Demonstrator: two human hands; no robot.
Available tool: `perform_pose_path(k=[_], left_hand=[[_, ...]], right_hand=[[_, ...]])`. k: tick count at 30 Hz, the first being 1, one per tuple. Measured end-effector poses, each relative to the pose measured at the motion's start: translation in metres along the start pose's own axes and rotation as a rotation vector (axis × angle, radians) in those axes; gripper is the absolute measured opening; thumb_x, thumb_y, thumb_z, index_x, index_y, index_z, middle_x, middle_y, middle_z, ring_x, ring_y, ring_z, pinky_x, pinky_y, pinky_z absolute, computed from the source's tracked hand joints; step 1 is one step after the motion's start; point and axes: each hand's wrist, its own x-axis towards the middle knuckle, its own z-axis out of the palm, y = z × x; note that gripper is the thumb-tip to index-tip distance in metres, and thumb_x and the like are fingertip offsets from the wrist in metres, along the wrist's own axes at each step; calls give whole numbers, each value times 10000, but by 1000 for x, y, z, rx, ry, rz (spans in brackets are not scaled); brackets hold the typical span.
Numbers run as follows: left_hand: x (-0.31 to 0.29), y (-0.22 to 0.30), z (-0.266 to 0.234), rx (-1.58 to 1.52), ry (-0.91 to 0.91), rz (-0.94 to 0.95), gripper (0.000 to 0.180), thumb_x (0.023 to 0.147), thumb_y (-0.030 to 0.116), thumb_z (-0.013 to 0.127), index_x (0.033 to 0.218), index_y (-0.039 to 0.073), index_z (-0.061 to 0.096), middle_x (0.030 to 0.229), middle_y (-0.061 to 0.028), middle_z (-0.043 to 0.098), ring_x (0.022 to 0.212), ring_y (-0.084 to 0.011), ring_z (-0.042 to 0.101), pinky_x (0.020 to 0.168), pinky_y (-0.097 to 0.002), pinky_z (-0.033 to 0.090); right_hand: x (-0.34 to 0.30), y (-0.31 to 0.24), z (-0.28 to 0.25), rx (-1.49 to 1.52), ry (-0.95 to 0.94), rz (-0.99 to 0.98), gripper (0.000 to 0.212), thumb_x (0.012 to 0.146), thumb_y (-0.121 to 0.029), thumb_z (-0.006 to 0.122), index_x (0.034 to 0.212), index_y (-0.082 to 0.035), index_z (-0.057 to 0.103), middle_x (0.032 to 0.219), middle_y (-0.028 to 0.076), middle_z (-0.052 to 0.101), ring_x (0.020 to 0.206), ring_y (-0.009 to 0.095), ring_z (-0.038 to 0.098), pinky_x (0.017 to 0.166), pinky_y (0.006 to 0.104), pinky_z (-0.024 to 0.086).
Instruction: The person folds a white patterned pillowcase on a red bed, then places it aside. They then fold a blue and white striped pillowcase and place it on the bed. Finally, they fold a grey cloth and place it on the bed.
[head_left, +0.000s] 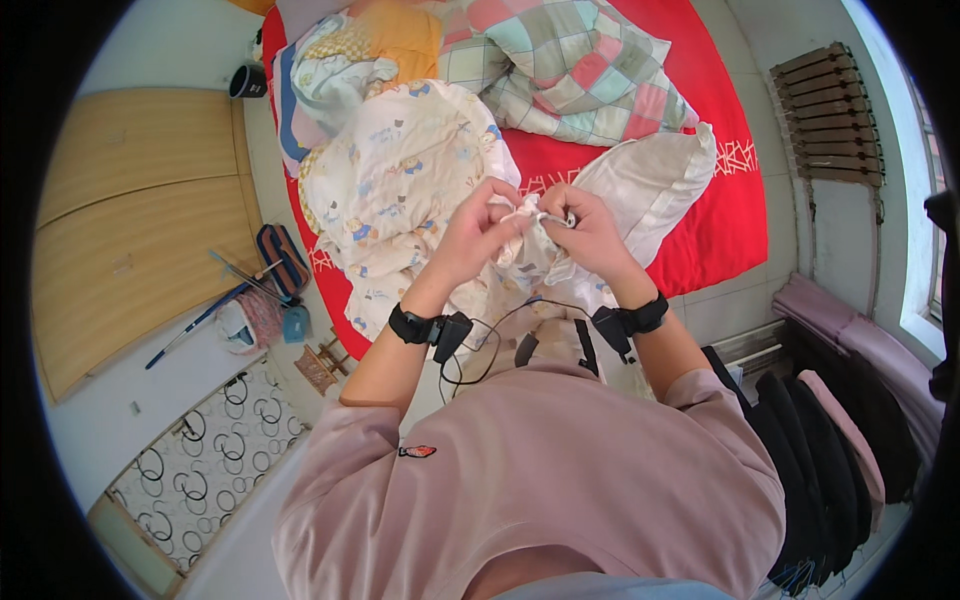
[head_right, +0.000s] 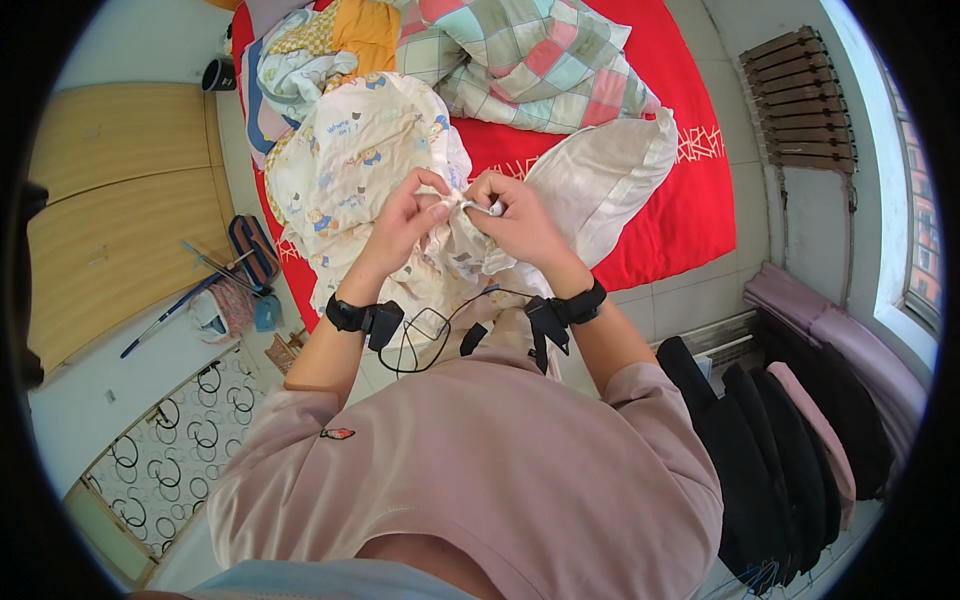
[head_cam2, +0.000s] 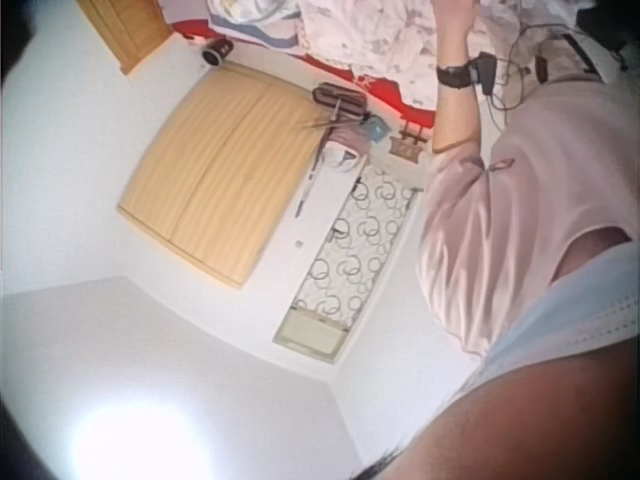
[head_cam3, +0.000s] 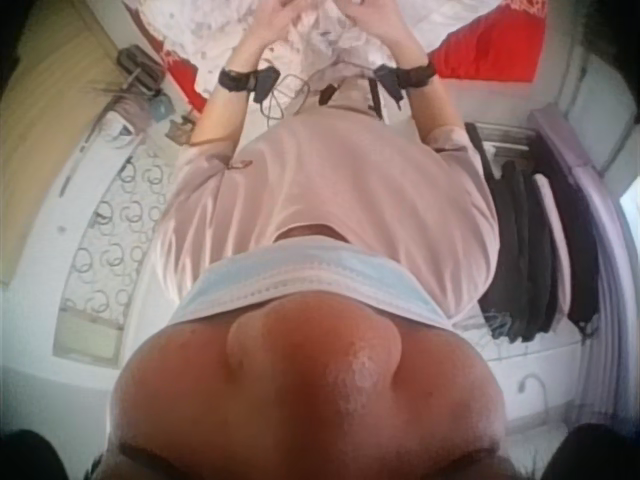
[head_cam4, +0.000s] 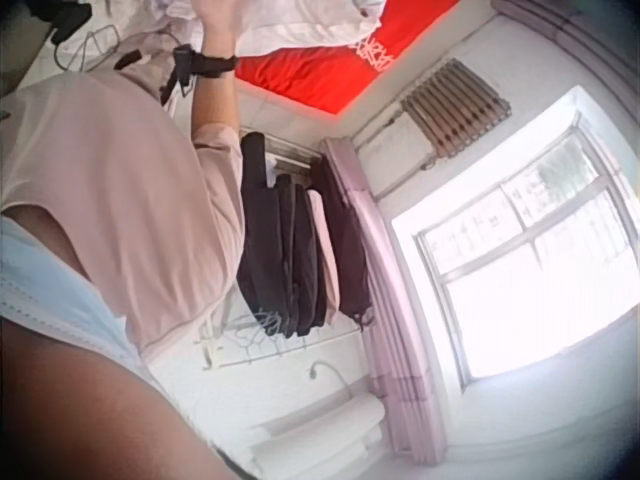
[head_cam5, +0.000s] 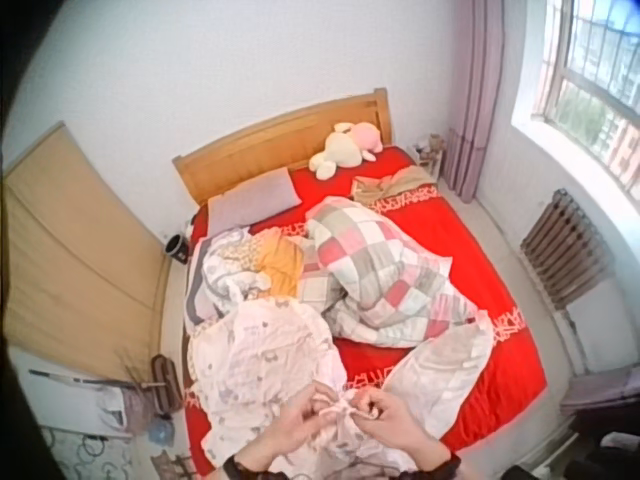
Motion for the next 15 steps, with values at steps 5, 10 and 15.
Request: perform_pose_path(k=[5,10,15], left_hand=[[-14,0,-10,283,-49,-239,327,1010,359,754,1006,34,714,806,17,663,650,-49,570,552,-248,440],[-55,-8,-6,244,-128,-44,296,941,191,834,1177,31,752,985,35,732,848,-32,629,721,-229,507],[-104,-10,-18,107,-110,22,253,957,119,796,1186,27,742,1010,42,729,897,-34,612,788,-248,508]], right_hand=[[-27,-18,37,-215,0,31,253,825,68,728,903,-35,511,907,30,580,868,117,524,801,277,463],[-41,-22,56,-198,56,-146,228,835,23,751,970,-31,576,980,44,650,934,139,594,865,301,492],[-66,-28,85,-63,98,23,244,909,31,784,1096,-11,633,1092,47,695,1016,128,669,929,305,545]])
